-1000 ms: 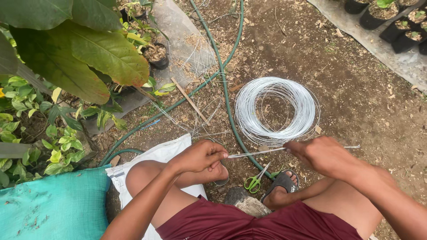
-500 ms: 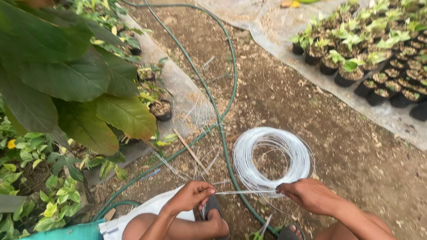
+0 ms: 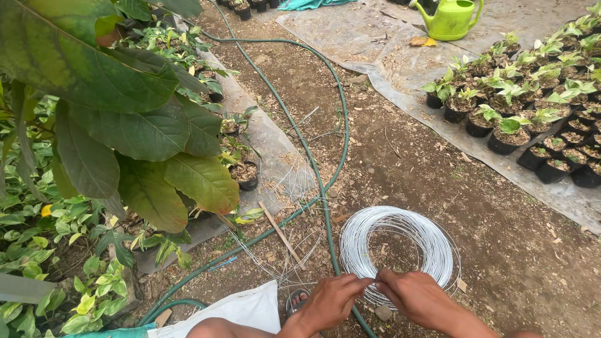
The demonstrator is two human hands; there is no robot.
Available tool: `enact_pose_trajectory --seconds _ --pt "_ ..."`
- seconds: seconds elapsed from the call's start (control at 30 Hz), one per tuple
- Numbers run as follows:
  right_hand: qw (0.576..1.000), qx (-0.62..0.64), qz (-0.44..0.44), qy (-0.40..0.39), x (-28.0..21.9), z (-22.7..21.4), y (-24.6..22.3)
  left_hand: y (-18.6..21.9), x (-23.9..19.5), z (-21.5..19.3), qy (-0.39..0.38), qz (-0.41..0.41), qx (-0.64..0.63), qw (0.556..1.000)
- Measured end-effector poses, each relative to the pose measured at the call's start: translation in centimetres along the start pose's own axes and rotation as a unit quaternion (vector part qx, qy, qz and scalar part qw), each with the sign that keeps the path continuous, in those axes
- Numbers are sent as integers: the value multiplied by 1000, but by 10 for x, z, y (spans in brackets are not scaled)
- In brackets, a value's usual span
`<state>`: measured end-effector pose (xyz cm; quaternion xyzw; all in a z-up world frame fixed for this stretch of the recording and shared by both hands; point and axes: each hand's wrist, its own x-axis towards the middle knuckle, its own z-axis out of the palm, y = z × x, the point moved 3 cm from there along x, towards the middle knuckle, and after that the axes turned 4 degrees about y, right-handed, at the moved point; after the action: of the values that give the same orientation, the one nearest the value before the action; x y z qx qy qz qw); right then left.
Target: The person sits on the ground and uses green-handled scissors to cut lengths of thin white wire from a coil. They repeatedly measure, cut, and set aside the wire pieces.
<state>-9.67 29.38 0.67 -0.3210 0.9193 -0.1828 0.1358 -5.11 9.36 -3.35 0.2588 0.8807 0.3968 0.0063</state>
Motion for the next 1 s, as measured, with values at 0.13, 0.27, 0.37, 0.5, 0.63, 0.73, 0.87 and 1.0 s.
enact_pose_trajectory --seconds 0.13,0.27,0.37,0.5,0.63,0.73,0.87,1.0 --pt "996 69 8 -61 -12 -13 7 -6 -9 -10 81 92 60 991" --pt "981 174 8 -81 -14 -1 35 -21 -16 -22 96 110 87 985" --pt "957 283 13 -67 -13 12 52 -25 -23 -31 93 102 101 985" --pt "960 230 149 -65 -12 28 48 -17 -18 -32 120 117 88 982" --pt "965 212 154 -17 -2 32 29 -1 2 -3 107 57 86 989" --pt "954 261 149 16 -5 29 23 8 8 7 177 126 63 974" --pt "940 284 191 -3 -15 14 37 9 17 -3 147 124 62 979" --pt "941 299 155 18 -20 14 43 23 20 -10 131 143 91 977"
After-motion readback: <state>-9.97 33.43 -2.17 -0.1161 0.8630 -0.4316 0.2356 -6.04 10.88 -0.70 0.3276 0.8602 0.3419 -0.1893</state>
